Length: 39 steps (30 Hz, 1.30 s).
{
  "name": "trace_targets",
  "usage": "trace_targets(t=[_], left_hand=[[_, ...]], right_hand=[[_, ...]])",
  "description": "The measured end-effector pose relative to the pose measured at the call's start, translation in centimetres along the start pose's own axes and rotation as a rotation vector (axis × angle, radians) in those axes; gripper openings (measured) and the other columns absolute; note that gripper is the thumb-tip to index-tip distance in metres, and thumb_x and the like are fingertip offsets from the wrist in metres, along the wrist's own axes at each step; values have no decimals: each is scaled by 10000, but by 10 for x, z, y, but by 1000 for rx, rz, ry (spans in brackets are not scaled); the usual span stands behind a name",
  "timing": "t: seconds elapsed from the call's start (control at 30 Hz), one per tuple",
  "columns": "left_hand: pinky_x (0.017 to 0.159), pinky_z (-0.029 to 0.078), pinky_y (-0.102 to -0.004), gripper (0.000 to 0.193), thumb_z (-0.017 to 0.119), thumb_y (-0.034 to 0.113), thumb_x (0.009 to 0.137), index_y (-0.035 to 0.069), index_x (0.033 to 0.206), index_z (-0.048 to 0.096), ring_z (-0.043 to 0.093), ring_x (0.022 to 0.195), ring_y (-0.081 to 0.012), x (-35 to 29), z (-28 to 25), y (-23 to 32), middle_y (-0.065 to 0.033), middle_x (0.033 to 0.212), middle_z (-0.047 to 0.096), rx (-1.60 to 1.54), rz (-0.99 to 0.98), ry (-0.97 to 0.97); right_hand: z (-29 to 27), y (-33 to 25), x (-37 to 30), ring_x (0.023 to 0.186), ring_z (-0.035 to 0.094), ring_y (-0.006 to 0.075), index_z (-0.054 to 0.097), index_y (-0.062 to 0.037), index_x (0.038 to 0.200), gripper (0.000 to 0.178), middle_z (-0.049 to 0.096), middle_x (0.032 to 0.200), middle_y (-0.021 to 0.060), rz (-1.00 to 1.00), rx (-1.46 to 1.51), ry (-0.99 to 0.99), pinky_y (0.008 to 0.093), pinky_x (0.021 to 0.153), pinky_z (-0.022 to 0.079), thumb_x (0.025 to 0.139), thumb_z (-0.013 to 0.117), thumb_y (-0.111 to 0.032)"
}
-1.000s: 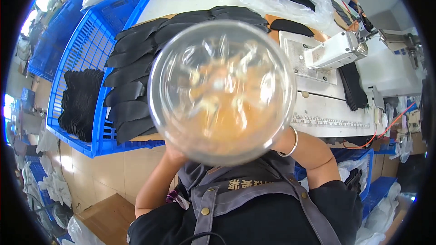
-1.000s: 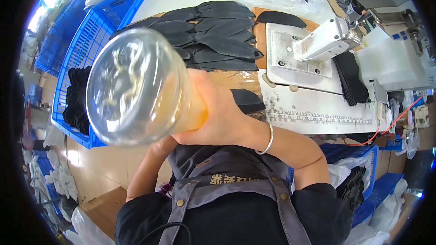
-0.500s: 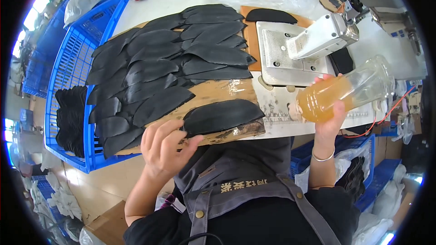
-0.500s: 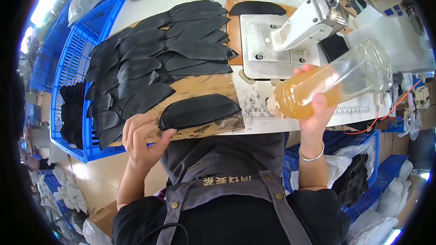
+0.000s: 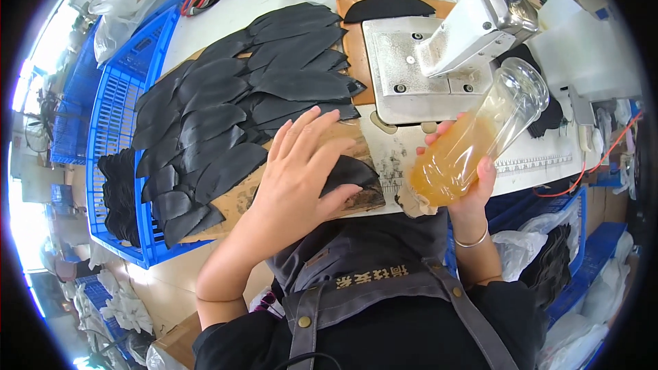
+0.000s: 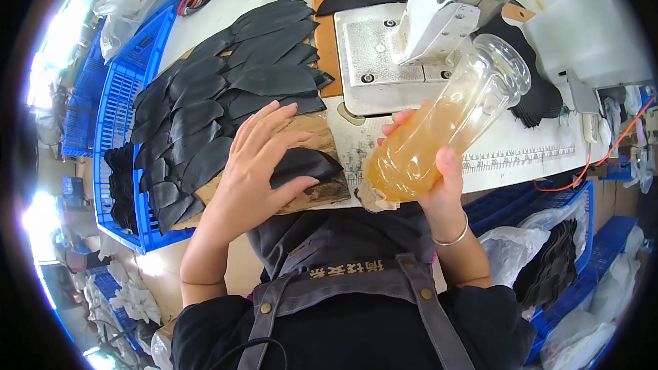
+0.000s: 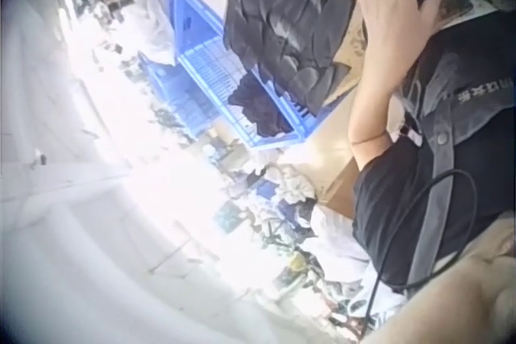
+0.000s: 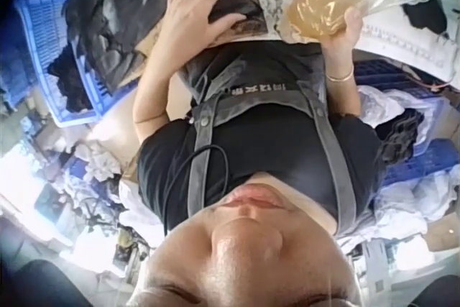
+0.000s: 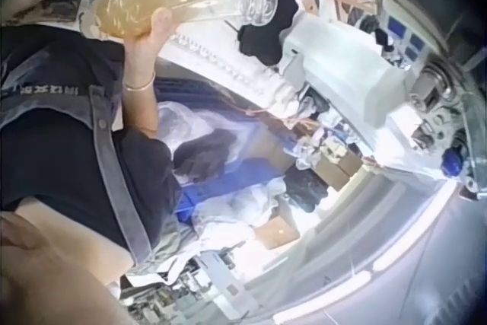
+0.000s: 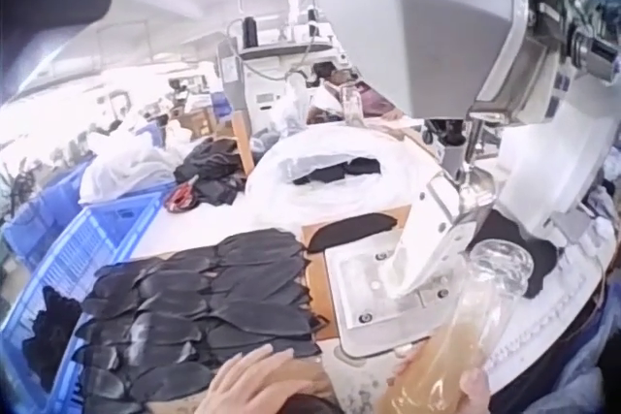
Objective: Applying glue to black shoe components using a glue bottle.
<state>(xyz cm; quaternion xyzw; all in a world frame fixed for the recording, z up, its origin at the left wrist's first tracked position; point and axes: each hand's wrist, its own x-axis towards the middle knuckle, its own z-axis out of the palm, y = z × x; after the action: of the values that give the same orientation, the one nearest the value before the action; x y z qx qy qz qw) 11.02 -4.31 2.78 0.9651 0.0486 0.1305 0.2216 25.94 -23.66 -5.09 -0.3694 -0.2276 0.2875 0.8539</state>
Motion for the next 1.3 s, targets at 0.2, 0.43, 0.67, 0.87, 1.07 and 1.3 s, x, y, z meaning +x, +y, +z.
trace_targets(t=[0.2, 0.43, 0.67, 0.87, 1.07, 1.3], left_hand=[[996, 349, -433, 175, 725, 82, 694, 41, 803, 594, 424, 1231, -363, -1, 4, -9, -147, 1248, 527, -51, -3, 86], [1014, 335, -423, 126, 686, 46, 708, 45, 770, 576, 417, 1242, -353, -12, 4, -16, -147, 1259, 524, -252, -65, 117], [984, 353, -354, 118, 644, -22, 738, 36, 788, 554, 492, 1163, -240, -59, -51, -49, -155, 1224, 539, -449, -209, 717], [986, 329, -381, 113, 658, -5, 715, 47, 760, 568, 479, 1162, -281, -81, -91, -58, -175, 1217, 538, 75, -229, 948], [1036, 229, -533, 124, 682, 100, 693, 67, 749, 577, 389, 1234, -363, -61, -37, -83, -144, 1243, 491, 379, -250, 519], [1045, 259, -503, 124, 699, 135, 726, 74, 751, 594, 405, 1241, -344, -70, -16, -84, -135, 1250, 518, 263, -334, 476]], right_hand=[[10, -2, 0, 1042, 535, 284, 298, -67, 1332, 741, 475, 1140, 146, 51, 133, -93, 529, 936, 435, 786, 578, -483], [58, 1, 6, 968, 561, 336, 285, -60, 1303, 834, 485, 1029, 153, 296, 278, -347, 613, 973, 375, 676, 727, -386], [44, 18, 1, 997, 562, 301, 289, -58, 1325, 814, 475, 1076, 129, 316, 117, -235, 548, 970, 412, 730, 696, -438], [42, 21, 7, 1007, 555, 267, 288, -62, 1340, 749, 470, 1066, 119, 295, 147, -266, 531, 953, 434, 802, 604, -475], [43, 22, 8, 989, 546, 254, 284, -67, 1342, 749, 465, 1068, 117, 297, 159, -258, 522, 929, 456, 806, 589, -492], [39, 26, 6, 992, 563, 285, 300, -59, 1321, 777, 479, 1067, 144, 300, 194, -217, 537, 920, 458, 761, 631, -484]])
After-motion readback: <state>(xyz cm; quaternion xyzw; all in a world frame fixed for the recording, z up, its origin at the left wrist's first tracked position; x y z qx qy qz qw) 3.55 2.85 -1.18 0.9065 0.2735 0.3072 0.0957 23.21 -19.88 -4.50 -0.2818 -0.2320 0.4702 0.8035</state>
